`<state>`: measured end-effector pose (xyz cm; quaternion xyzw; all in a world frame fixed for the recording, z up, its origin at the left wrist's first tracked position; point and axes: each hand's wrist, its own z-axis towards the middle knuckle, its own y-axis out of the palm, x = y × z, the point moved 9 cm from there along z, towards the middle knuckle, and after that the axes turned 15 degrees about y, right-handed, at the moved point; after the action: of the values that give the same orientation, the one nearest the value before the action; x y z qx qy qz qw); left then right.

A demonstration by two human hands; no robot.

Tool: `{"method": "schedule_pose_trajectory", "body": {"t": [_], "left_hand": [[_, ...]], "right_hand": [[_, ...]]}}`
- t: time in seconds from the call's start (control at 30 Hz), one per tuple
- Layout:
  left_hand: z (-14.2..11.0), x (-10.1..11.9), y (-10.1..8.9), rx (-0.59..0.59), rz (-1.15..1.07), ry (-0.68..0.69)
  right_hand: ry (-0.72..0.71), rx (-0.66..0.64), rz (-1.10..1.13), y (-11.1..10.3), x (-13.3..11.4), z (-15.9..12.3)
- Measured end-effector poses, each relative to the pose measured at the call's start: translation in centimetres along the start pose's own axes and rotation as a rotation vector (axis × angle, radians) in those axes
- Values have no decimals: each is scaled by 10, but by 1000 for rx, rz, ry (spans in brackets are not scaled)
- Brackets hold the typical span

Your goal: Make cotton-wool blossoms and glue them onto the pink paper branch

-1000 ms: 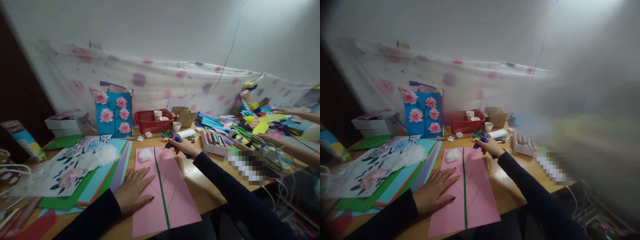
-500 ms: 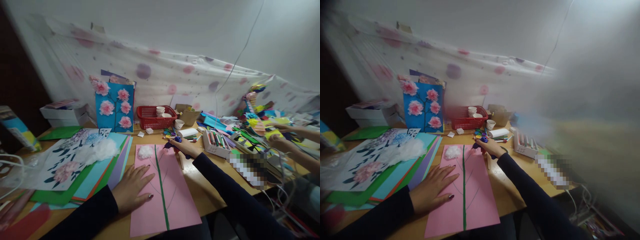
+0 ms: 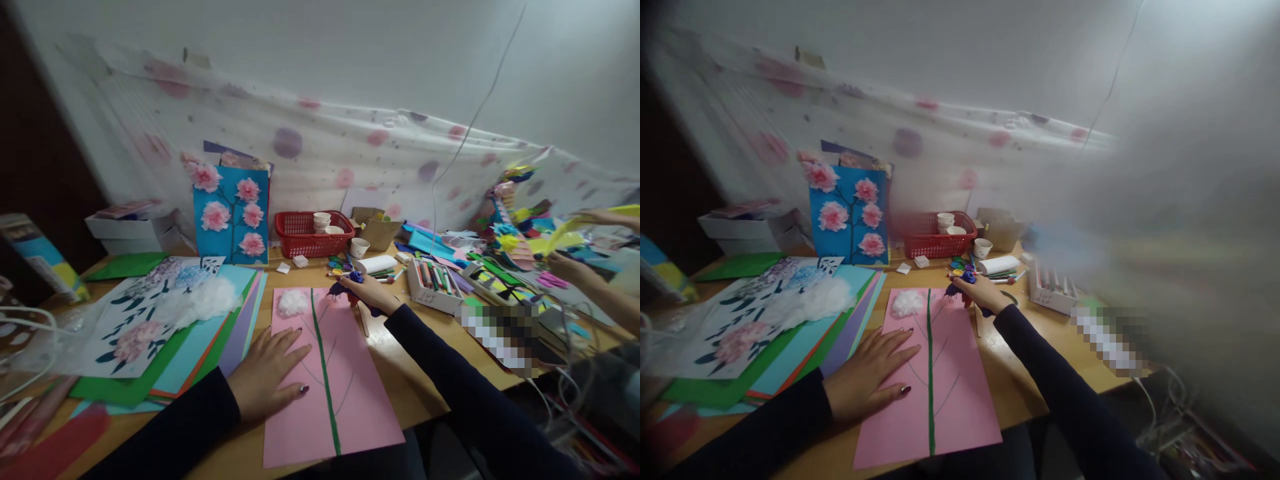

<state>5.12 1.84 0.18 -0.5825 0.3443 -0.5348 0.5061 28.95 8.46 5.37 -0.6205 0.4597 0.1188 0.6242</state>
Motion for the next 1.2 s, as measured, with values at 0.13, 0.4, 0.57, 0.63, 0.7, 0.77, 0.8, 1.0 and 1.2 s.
{"method": "schedule_pose_trajectory", "body": {"t": [0.13,0.4,0.57,0.63,0.7,0.77,0.8,1.0,1.2], "left_hand": [[-1,0,-1,-6,-3,6],[1,1,-1,-30,-18,-20],[1,3,-2,-46,-24,-19],[1,3,-3,-50,-28,-23],[1,4,-3,-57,-28,-27],[1,4,-3,-59,-25,-26],[1,4,-3,-58,-23,-23],[0,1,0,-32,9,-6],[0,-1,2,-32,27,-13]], "right_hand": [[-9,-28,-36,4,-7,-4],[-25,-12,-56,2,-5,-5],[-34,-17,-38,1,-4,-3],[-34,-11,-33,1,-5,-3],[-35,-11,-40,1,-6,-4],[-38,-11,-54,1,-7,-6],[-37,-8,-61,1,-6,-6],[-15,11,-68,-8,-1,-3],[-31,-5,-99,-5,-1,-8]]}}
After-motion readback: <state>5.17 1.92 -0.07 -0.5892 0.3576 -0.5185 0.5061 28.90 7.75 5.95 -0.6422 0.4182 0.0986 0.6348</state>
